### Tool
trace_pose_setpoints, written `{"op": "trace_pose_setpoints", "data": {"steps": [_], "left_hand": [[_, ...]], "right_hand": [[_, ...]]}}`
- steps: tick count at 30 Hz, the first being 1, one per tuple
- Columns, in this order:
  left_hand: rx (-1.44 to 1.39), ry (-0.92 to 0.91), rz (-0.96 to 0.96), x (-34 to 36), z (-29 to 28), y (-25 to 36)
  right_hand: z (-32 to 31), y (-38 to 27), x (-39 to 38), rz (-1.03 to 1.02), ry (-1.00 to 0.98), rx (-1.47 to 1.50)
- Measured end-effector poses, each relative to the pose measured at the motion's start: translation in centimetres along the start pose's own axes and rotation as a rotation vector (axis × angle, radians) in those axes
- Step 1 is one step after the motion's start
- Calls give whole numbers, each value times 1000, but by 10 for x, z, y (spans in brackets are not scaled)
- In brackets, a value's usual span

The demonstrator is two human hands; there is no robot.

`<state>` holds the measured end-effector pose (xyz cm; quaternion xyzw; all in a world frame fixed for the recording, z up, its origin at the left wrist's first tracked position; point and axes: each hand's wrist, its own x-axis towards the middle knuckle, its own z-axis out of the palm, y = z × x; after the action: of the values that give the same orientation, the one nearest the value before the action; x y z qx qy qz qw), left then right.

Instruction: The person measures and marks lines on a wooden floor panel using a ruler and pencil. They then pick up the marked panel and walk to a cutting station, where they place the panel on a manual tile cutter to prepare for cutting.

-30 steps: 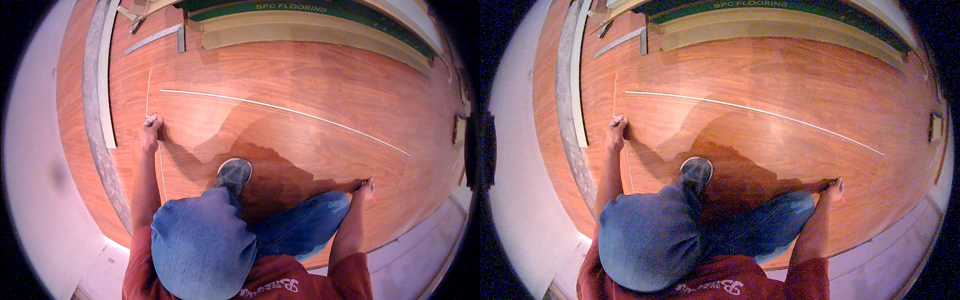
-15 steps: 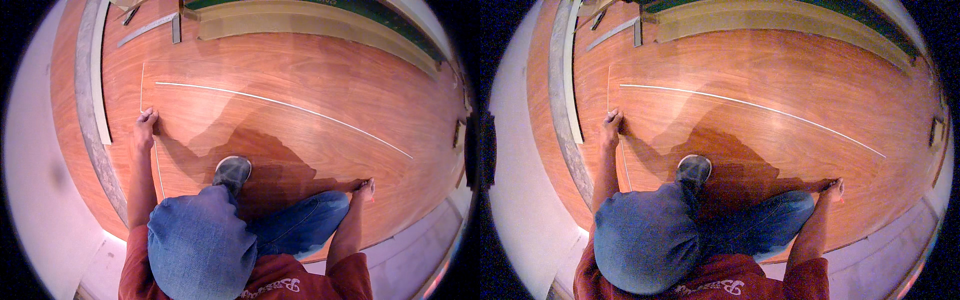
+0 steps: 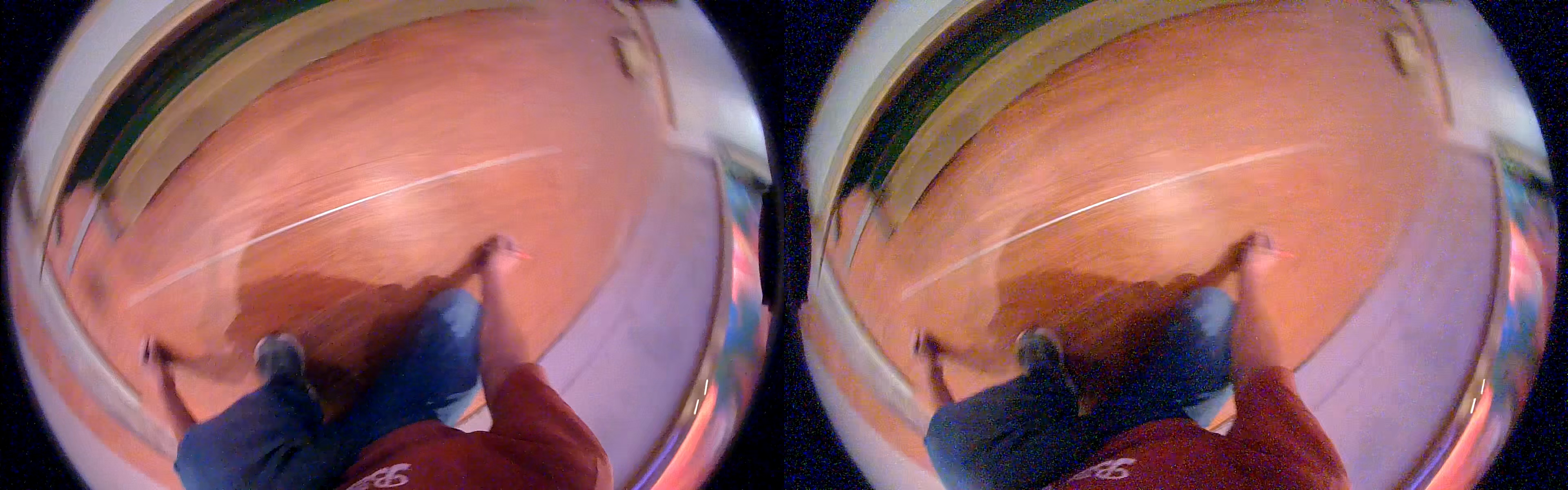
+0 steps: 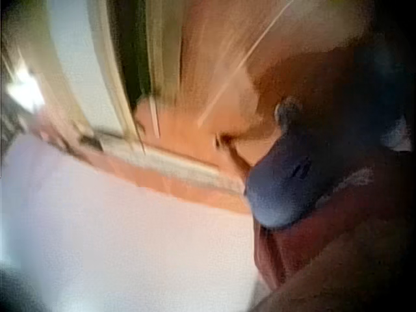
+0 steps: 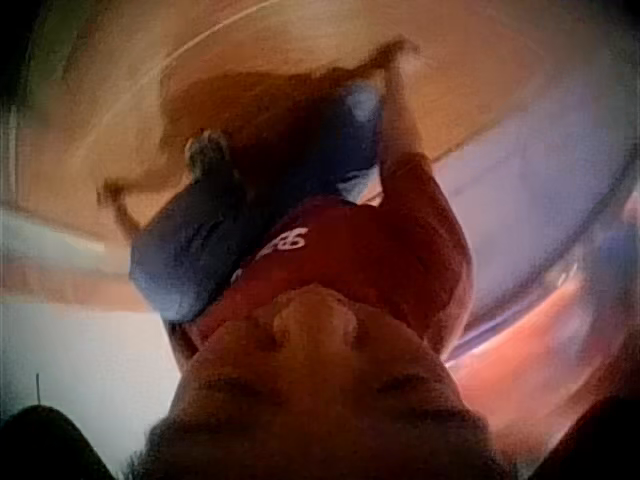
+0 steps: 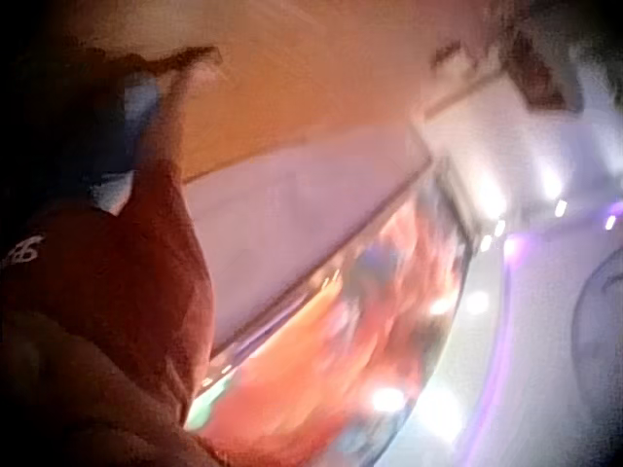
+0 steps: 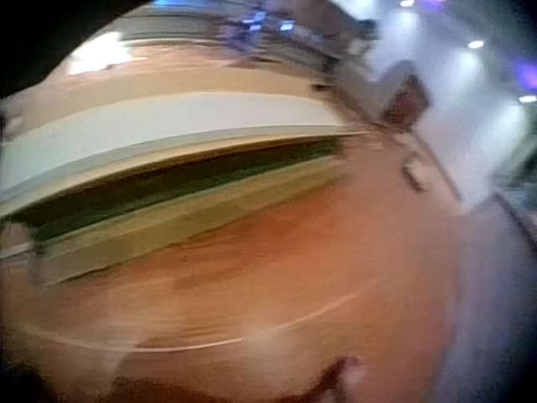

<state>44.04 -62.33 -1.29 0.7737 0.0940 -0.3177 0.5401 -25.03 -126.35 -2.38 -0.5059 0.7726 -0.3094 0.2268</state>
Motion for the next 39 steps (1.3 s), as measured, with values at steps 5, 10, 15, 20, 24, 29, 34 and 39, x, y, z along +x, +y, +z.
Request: {"op": "trace_pose_setpoints", "data": {"steps": [5,10,15,20,24,29,34,39], "left_hand": [[244,38,-33,9,-75,-20],[258,-5,-109,32,-43,-3],[275,-3,-119,62,-2,-4],[293,-3,-112,78,18,10],[296,-7,-109,80,32,15],[282,10,-94,81,33,16],[272,16,-94,78,35,6],[262,37,-81,67,19,-1]], "right_hand": [[44,-64,-45,283,63,347],[44,-75,-55,358,105,386],[38,-82,-57,391,128,388],[37,-89,-60,443,123,418],[35,-91,-59,457,112,441],[35,-97,-62,463,96,474],[34,-89,-61,442,113,483],[34,-83,-57,434,132,473]]}}
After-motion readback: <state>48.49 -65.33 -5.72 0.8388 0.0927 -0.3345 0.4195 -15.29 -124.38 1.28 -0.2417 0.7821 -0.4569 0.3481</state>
